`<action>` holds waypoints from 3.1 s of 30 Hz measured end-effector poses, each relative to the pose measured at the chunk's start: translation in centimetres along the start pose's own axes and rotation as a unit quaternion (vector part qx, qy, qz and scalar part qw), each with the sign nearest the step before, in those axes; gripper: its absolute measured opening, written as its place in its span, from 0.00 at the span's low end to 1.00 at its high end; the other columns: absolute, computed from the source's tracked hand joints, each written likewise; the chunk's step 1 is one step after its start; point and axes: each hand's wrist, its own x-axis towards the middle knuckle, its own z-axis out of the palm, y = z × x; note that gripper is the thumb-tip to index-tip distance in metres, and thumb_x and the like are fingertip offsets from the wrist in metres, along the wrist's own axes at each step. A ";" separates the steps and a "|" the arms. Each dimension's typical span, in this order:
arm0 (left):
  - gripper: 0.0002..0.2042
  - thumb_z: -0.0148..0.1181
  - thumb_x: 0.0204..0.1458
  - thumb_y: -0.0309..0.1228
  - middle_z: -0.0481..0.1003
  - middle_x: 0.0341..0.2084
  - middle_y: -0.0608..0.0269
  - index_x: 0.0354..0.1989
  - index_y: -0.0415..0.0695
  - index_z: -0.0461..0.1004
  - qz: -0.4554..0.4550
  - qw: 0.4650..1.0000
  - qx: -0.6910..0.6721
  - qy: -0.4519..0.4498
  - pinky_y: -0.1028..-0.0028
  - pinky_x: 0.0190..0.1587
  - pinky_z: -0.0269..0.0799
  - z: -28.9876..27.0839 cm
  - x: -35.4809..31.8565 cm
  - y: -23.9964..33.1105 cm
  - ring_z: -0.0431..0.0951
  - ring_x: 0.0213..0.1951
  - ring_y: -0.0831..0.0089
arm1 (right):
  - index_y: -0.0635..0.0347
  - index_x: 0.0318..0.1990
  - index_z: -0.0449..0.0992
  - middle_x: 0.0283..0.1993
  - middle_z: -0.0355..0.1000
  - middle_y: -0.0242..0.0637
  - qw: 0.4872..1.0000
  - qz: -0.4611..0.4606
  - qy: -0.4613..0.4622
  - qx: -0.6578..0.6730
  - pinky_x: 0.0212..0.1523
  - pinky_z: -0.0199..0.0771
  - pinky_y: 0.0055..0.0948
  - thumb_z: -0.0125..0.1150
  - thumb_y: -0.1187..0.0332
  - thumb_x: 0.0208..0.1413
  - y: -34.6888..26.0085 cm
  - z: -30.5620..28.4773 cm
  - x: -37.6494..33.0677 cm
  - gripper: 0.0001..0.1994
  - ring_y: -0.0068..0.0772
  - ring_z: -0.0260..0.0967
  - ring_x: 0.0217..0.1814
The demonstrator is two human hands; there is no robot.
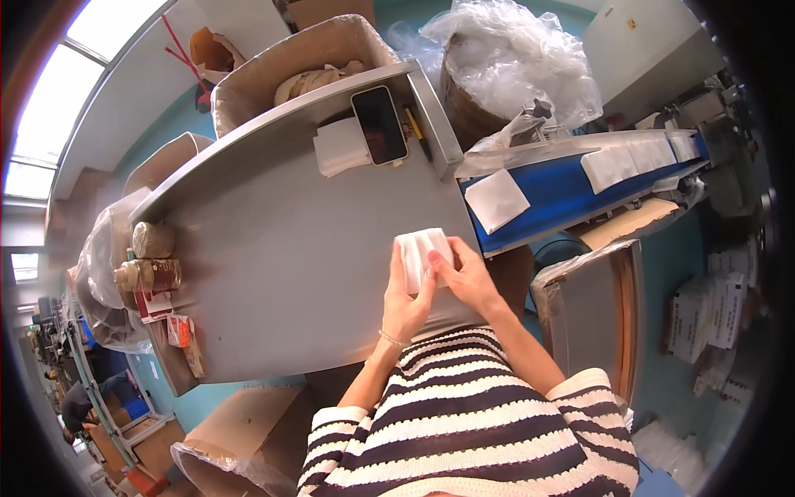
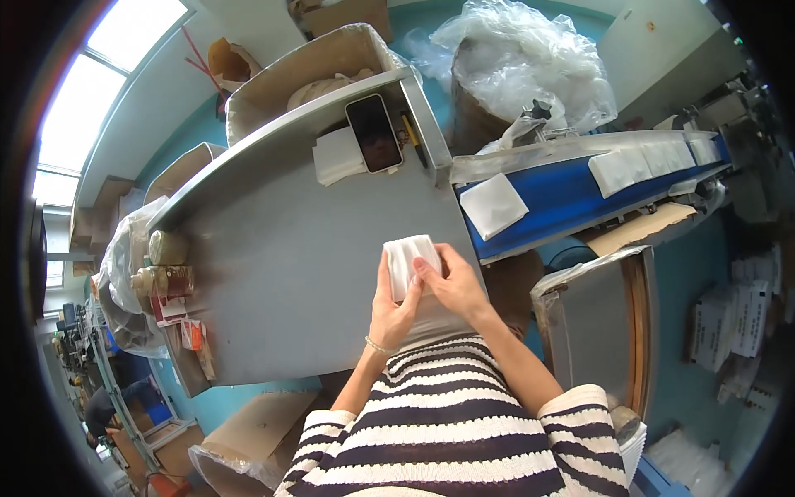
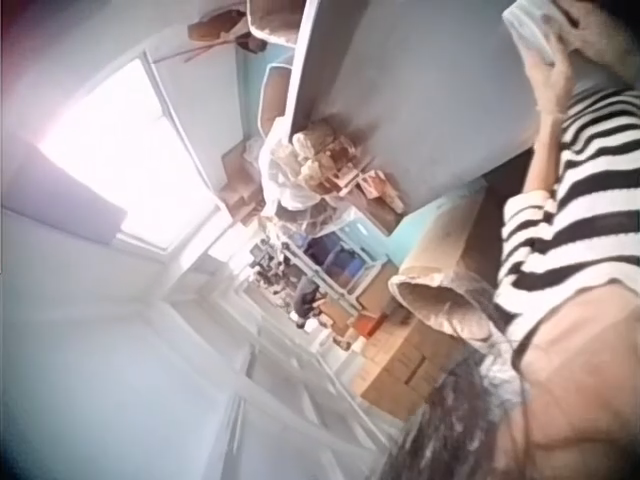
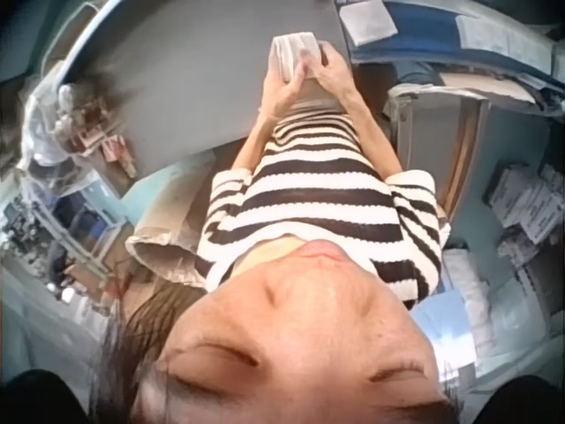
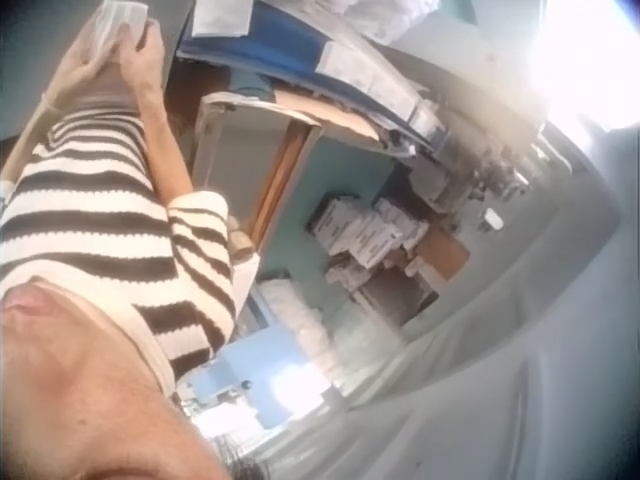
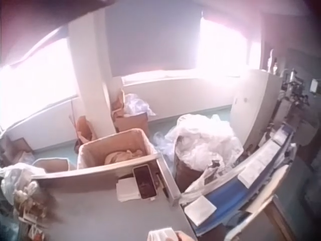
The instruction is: The worker is picking up pleated paper filters and placing them into a machine for packaging.
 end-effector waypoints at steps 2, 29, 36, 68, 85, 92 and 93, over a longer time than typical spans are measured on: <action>0.40 0.64 0.53 0.32 0.64 0.57 0.49 0.69 0.37 0.43 0.026 0.989 0.137 0.045 0.72 0.55 0.68 -0.3 -0.1 0.2 0.69 0.56 0.66 | 0.63 0.51 0.71 0.41 0.72 0.32 0.993 0.067 -0.021 0.098 0.39 0.70 0.22 0.59 0.58 0.60 1.6 -0.6 0.4 0.19 0.20 0.67 0.40; 0.30 0.49 0.63 0.30 0.60 0.62 0.53 0.70 0.39 0.45 0.044 0.997 0.051 -0.022 0.74 0.62 0.58 -0.7 1.0 -2.7 0.62 0.62 0.70 | 0.63 0.53 0.69 0.43 0.72 0.34 0.985 -0.014 0.030 -0.169 0.44 0.70 0.24 0.58 0.56 0.61 -2.4 0.4 -1.0 0.21 0.23 0.68 0.42; 0.39 0.62 0.53 0.33 0.62 0.60 0.45 0.69 0.37 0.45 0.033 0.997 0.065 -0.001 0.68 0.59 0.64 -0.7 0.6 -1.4 0.65 0.60 0.62 | 0.63 0.49 0.73 0.38 0.72 0.31 0.948 0.258 -0.051 0.180 0.37 0.71 0.20 0.58 0.65 0.58 0.2 -2.2 -0.7 0.14 0.20 0.67 0.32; 0.17 0.57 0.58 0.30 0.73 0.49 0.56 0.54 0.37 0.68 -0.033 0.963 0.192 -0.186 0.72 0.52 0.71 4.4 -2.6 -1.1 0.75 0.49 0.70 | 0.63 0.39 0.70 0.32 0.74 0.34 0.995 0.073 -0.014 -0.060 0.38 0.71 0.26 0.56 0.61 0.61 5.0 -2.2 -11.3 0.13 0.23 0.70 0.33; 0.13 0.58 0.57 0.26 0.75 0.41 0.59 0.50 0.39 0.70 0.051 0.808 0.168 -0.562 0.78 0.37 0.73 26.4 -18.5 -7.9 0.76 0.40 0.74 | 0.63 0.51 0.70 0.39 0.75 0.37 0.924 0.061 0.327 0.190 0.38 0.76 0.26 0.59 0.59 0.60 6.0 -11.9 -44.6 0.19 0.24 0.73 0.36; 0.22 0.55 0.59 0.29 0.71 0.47 0.52 0.59 0.36 0.60 0.130 0.752 0.210 -0.611 0.73 0.44 0.74 34.8 -24.4 -12.7 0.74 0.45 0.68 | 0.64 0.47 0.71 0.30 0.75 0.44 0.561 0.125 0.796 -0.189 0.31 0.74 0.32 0.59 0.70 0.57 10.8 -18.2 -63.2 0.13 0.37 0.75 0.30; 0.23 0.55 0.60 0.30 0.72 0.46 0.52 0.60 0.33 0.58 0.108 0.758 0.191 -0.614 0.74 0.47 0.73 36.1 -24.4 -14.0 0.74 0.45 0.70 | 0.64 0.47 0.71 0.31 0.74 0.46 0.488 0.095 0.838 -0.227 0.32 0.74 0.35 0.57 0.73 0.56 13.7 -19.6 -66.3 0.11 0.44 0.74 0.31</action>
